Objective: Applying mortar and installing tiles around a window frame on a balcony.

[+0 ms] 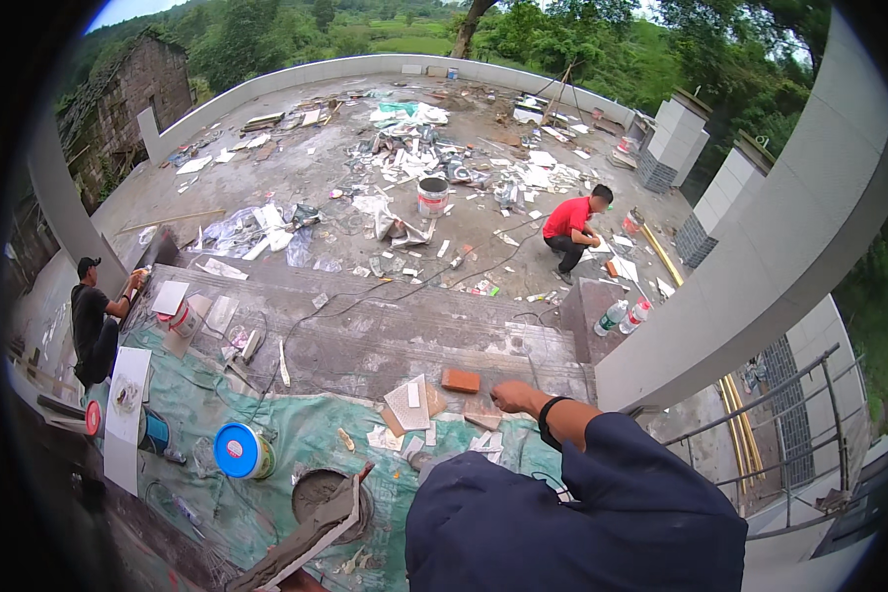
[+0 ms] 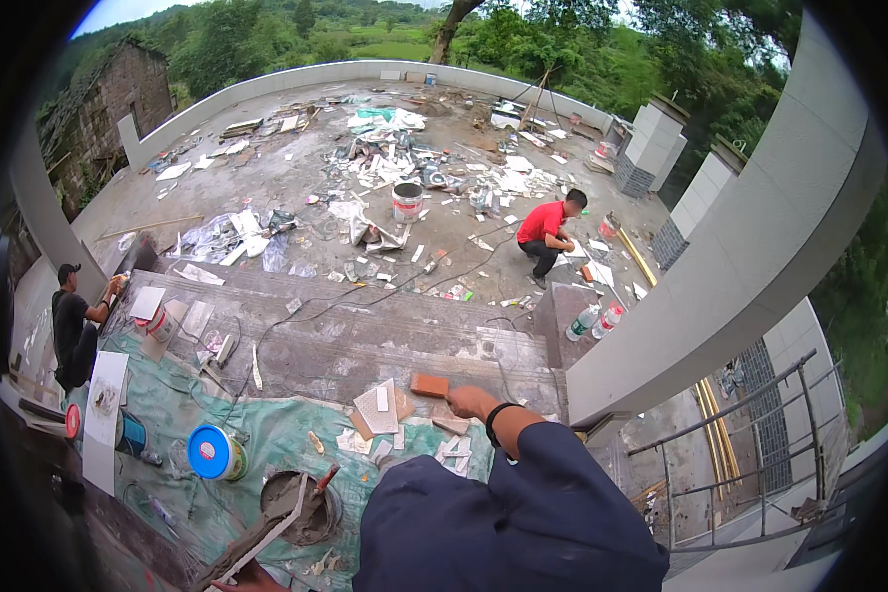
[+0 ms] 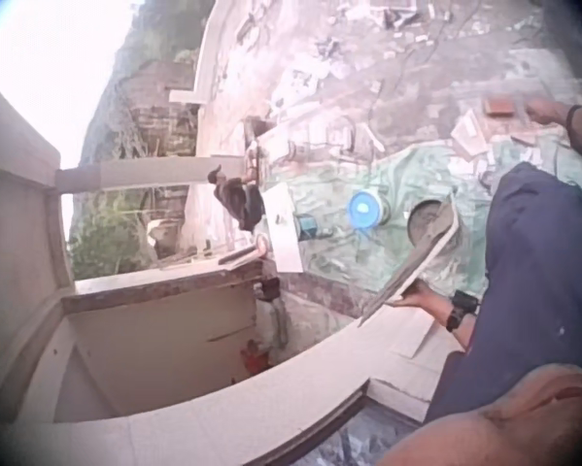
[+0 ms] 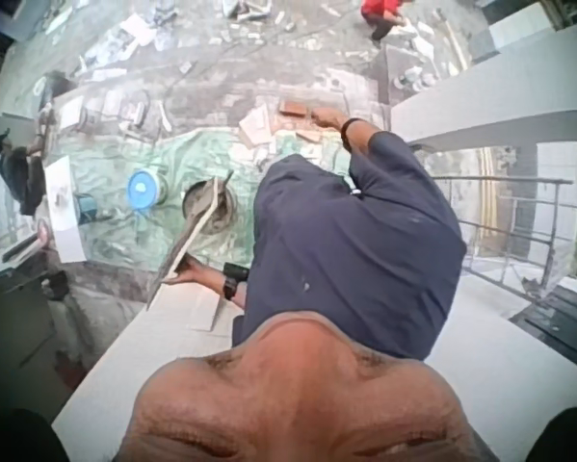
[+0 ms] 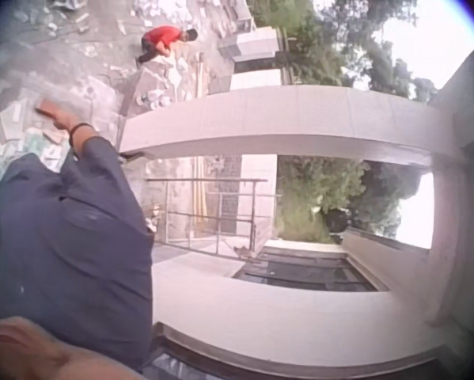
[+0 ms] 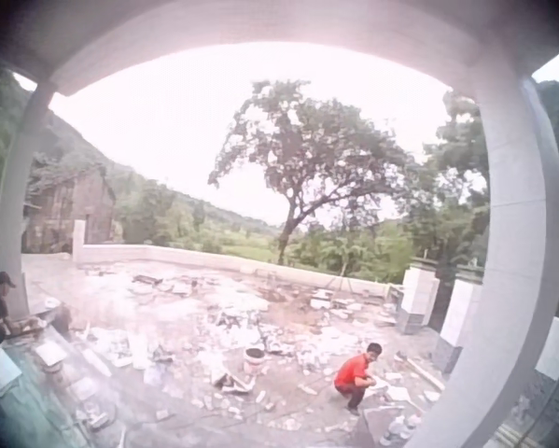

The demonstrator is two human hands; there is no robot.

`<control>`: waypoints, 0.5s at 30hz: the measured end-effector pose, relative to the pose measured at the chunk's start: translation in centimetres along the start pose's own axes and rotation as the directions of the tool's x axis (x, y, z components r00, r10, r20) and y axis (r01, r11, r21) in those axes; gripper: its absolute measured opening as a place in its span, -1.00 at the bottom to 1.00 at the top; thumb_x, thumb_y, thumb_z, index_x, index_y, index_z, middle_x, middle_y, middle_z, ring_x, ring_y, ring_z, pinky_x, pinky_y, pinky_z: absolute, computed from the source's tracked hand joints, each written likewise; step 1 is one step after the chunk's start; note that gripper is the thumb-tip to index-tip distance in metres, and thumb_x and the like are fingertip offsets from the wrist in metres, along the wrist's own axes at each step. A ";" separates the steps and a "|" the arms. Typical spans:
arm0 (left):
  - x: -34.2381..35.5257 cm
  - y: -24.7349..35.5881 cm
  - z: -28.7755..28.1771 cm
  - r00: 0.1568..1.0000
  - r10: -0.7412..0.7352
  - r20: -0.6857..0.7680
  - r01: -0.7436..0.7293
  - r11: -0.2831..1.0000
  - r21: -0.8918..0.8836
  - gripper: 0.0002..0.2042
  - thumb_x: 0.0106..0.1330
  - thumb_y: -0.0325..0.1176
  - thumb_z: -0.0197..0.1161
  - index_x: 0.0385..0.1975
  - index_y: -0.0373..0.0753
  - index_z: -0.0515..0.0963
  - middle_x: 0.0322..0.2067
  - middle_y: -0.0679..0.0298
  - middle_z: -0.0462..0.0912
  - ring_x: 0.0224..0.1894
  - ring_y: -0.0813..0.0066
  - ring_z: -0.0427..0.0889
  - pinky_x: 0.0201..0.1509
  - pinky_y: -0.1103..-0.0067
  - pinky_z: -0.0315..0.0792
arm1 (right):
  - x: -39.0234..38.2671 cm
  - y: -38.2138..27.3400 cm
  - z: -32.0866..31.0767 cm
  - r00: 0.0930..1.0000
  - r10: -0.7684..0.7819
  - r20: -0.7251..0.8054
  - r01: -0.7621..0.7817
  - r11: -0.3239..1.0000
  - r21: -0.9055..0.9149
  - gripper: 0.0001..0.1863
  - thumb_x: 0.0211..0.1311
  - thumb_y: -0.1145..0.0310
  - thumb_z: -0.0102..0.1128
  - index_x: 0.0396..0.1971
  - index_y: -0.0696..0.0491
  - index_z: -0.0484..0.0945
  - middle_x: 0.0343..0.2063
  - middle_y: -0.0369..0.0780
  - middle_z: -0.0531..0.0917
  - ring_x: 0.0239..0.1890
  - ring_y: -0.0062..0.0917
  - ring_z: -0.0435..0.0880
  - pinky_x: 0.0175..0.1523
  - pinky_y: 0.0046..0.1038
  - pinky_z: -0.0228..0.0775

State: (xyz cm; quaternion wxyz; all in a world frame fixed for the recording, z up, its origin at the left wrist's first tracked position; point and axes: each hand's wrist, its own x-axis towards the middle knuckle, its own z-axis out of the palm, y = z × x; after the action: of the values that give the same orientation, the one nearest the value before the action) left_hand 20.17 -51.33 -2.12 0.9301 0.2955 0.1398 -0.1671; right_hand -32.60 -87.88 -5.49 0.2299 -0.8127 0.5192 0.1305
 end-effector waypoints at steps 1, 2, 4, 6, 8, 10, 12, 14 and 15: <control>0.2 -0.1 -0.4 1.000 0.014 0.011 -0.015 1.000 0.014 -0.11 -0.21 0.23 0.48 0.08 -0.28 0.43 0.05 -0.07 0.47 0.15 -0.13 0.38 0.17 -0.17 0.27 | 0.0 -0.2 0.1 1.000 0.003 -0.004 -0.003 1.000 0.006 -0.72 0.12 0.23 0.11 -0.40 0.15 0.63 -0.37 0.03 0.66 -0.27 -0.04 0.62 -0.18 -0.08 0.44; 0.0 0.1 -0.5 1.000 0.016 0.017 -0.016 1.000 0.016 -0.11 -0.21 0.23 0.48 0.08 -0.28 0.43 0.05 -0.07 0.47 0.15 -0.13 0.38 0.17 -0.17 0.27 | 0.3 -1.0 -0.2 1.000 -0.021 -0.006 0.021 0.999 0.024 -0.72 0.14 0.22 0.10 -0.41 0.15 0.62 -0.38 0.02 0.66 -0.27 -0.04 0.62 -0.18 -0.09 0.43; -0.2 0.4 -1.0 0.999 0.003 -0.044 -0.005 0.998 -0.056 0.03 -0.23 0.20 0.52 0.25 -0.24 0.23 0.22 -0.09 0.26 0.25 -0.23 0.23 0.21 -0.27 0.17 | 0.4 -3.6 -1.6 0.999 -0.047 -0.008 0.047 0.998 0.046 -0.70 0.16 0.20 0.09 -0.42 0.15 0.61 -0.39 0.02 0.66 -0.27 -0.05 0.62 -0.19 -0.09 0.43; 0.6 0.9 -2.6 0.999 -0.010 -0.048 0.004 0.994 -0.108 0.11 -0.24 0.19 0.53 0.31 -0.20 0.08 0.27 -0.10 0.13 0.27 -0.27 0.17 0.21 -0.31 0.12 | -0.3 -7.2 -3.6 0.985 -0.172 -0.002 0.172 0.985 0.021 -0.68 0.24 0.16 0.03 -0.38 0.13 0.59 -0.41 0.00 0.64 -0.29 -0.01 0.60 -0.20 -0.08 0.41; 1.0 1.4 -5.0 0.998 -0.058 0.016 0.060 0.988 -0.143 0.28 -0.24 0.21 0.54 0.39 -0.09 -0.27 0.36 -0.15 -0.14 0.30 -0.37 0.08 0.23 -0.35 0.08 | 0.1 -8.4 -3.5 0.972 -0.235 -0.004 0.235 0.972 0.014 -0.66 0.26 0.13 0.01 -0.40 0.13 0.58 -0.42 -0.01 0.64 -0.30 -0.02 0.60 -0.21 -0.09 0.41; 0.6 1.0 -6.3 0.998 -0.050 -0.025 0.048 0.994 -0.103 0.32 -0.26 0.23 0.54 0.40 -0.08 -0.31 0.36 -0.17 -0.15 0.30 -0.39 0.07 0.22 -0.35 0.09 | 0.7 -8.0 -3.0 0.947 -0.320 -0.010 0.320 0.947 -0.019 -0.67 0.27 0.14 0.01 -0.38 0.11 0.57 -0.42 -0.02 0.63 -0.30 -0.03 0.60 -0.21 -0.10 0.41; -1.1 0.8 -5.9 0.996 -0.047 -0.082 0.040 0.996 -0.079 0.40 -0.29 0.27 0.54 0.42 -0.01 -0.43 0.38 -0.18 -0.21 0.30 -0.41 0.07 0.20 -0.32 0.17 | 1.4 -6.0 -2.7 0.951 -0.308 0.016 0.308 0.950 -0.047 -0.68 0.27 0.15 0.02 -0.37 0.11 0.57 -0.42 -0.02 0.63 -0.31 -0.03 0.60 -0.21 -0.10 0.40; -1.9 1.0 -8.2 0.997 -0.048 -0.059 0.040 0.992 -0.121 0.30 -0.15 0.19 0.50 0.42 0.09 -0.45 0.38 -0.19 -0.25 0.29 -0.43 0.08 0.20 -0.32 0.17 | 1.7 -5.7 -3.0 0.956 -0.285 0.068 0.287 0.958 -0.020 -0.70 0.25 0.17 0.05 -0.37 0.13 0.57 -0.43 -0.01 0.63 -0.31 -0.02 0.59 -0.23 -0.09 0.38; -2.3 1.0 -9.5 0.999 -0.051 -0.020 0.047 0.986 -0.160 0.21 0.00 0.10 0.47 0.41 0.19 -0.46 0.39 -0.20 -0.29 0.28 -0.44 0.09 0.20 -0.32 0.17 | 1.6 -5.4 -3.3 0.955 -0.288 0.074 0.290 0.957 -0.023 -0.70 0.25 0.17 0.05 -0.37 0.13 0.57 -0.43 -0.01 0.63 -0.31 -0.02 0.59 -0.23 -0.09 0.38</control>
State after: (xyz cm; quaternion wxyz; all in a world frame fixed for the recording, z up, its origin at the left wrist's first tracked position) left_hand 16.90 -44.38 -8.29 0.9447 0.2187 0.1713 -0.1744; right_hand -27.14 -88.92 -2.14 0.2507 -0.8786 0.3841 0.1327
